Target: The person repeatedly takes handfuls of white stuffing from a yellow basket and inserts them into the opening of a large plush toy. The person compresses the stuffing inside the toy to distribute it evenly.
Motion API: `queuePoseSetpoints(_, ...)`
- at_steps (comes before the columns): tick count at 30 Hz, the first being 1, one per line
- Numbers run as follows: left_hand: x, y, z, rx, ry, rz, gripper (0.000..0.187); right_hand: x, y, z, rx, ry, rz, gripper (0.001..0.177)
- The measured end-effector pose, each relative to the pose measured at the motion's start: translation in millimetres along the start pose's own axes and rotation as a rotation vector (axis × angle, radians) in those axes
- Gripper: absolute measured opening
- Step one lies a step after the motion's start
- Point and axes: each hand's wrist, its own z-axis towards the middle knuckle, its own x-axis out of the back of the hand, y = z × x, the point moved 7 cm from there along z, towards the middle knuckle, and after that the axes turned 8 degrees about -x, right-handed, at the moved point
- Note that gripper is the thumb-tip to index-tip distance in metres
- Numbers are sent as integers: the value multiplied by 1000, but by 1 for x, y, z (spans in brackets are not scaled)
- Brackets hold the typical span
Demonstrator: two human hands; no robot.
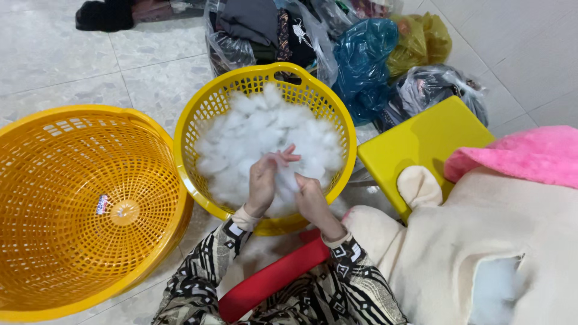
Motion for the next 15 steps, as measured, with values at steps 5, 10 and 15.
queuePoseSetpoints(5,78,82,49,-420,462,122,29,37,46,3,-6,180,-110,27)
queuePoseSetpoints(10,107,95,72,-552,334,836,19,58,82,5,-200,207,378,28)
queuePoseSetpoints(15,142,-7,95,-169,-253,1574,21,51,67,3,-139,158,342,27)
